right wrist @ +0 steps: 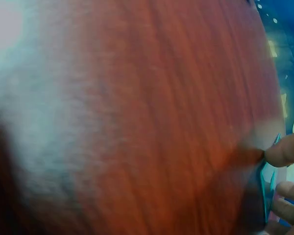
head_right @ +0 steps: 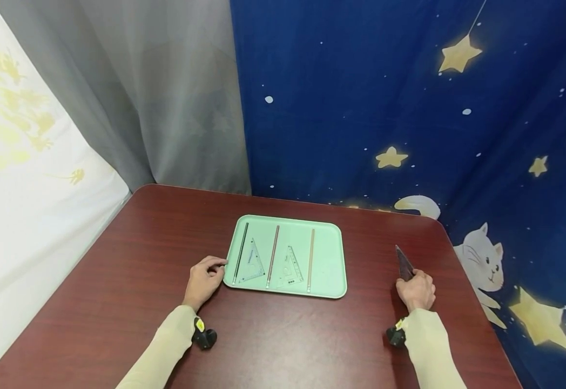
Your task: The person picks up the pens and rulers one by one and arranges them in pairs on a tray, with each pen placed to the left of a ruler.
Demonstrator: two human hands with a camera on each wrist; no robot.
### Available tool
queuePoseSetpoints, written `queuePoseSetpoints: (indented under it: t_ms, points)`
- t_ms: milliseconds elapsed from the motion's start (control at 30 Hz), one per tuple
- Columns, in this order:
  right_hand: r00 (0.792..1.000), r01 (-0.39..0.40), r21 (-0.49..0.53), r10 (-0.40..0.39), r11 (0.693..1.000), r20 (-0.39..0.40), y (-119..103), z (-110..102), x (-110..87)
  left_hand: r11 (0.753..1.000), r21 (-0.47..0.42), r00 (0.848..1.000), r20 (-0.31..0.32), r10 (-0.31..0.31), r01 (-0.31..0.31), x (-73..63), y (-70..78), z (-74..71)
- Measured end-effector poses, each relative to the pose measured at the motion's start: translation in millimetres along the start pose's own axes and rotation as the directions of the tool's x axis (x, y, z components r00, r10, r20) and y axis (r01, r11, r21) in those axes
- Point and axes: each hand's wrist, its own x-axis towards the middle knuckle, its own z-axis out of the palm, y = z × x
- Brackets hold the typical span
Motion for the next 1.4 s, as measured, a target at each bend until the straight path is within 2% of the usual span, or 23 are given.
queuePoseSetpoints:
  t_ms: [233,367,500,733,833,967,1067,1167,1267,1400]
  points:
    - [0.999,0.04,0.046,-0.039,0.998,-0.031,-3,3,-7.6,1.0,0.007,1.0,-0.007,-0.003,0.003,-0.4,0.1,-0.5]
    - [0.999,0.031,0.065,-0.029,0.997,-0.022,-4,4,-11.1,1.0,-0.004,1.0,-0.003,-0.006,0.006,-0.8,0.0,-0.3]
    - [0.999,0.034,0.074,-0.035,0.997,0.008,-7,3,-14.4,1.0,-0.005,1.0,0.005,-0.007,0.007,-0.9,1.0,-0.3]
    - [0.991,0.081,0.091,-0.09,0.993,0.097,-15,3,-18.0,1.0,0.0,1.0,0.0,-0.011,0.011,-0.5,1.4,-1.0]
    - [0.992,0.071,0.12,-0.083,0.99,0.099,-18,3,-19.4,1.0,0.002,1.0,0.002,-0.013,0.013,-0.7,1.3,-1.2]
    - [0.992,0.013,0.2,-0.038,0.98,0.121,-18,4,-20.6,1.0,-0.001,1.0,0.009,-0.02,0.02,-1.5,1.9,-1.6]
    - [0.987,-0.04,0.31,-0.011,0.95,0.163,-16,4,-21.3,1.0,-0.006,1.0,0.012,-0.026,0.026,-2.4,2.9,-2.2]
    - [0.977,-0.088,0.426,-0.005,0.9,0.214,-15,4,-23.3,1.0,-0.008,1.0,0.011,-0.025,0.026,-2.7,3.3,-2.5]
    - [0.961,-0.139,0.523,-0.012,0.841,0.275,-17,2,-28.2,1.0,-0.01,1.0,0.008,-0.017,0.017,-2.2,3.1,-2.2]
    - [0.933,-0.237,0.633,-0.01,0.737,0.36,-23,-1,-35.9,1.0,-0.015,1.0,0.007,-0.006,0.006,-1.6,2.9,-2.0]
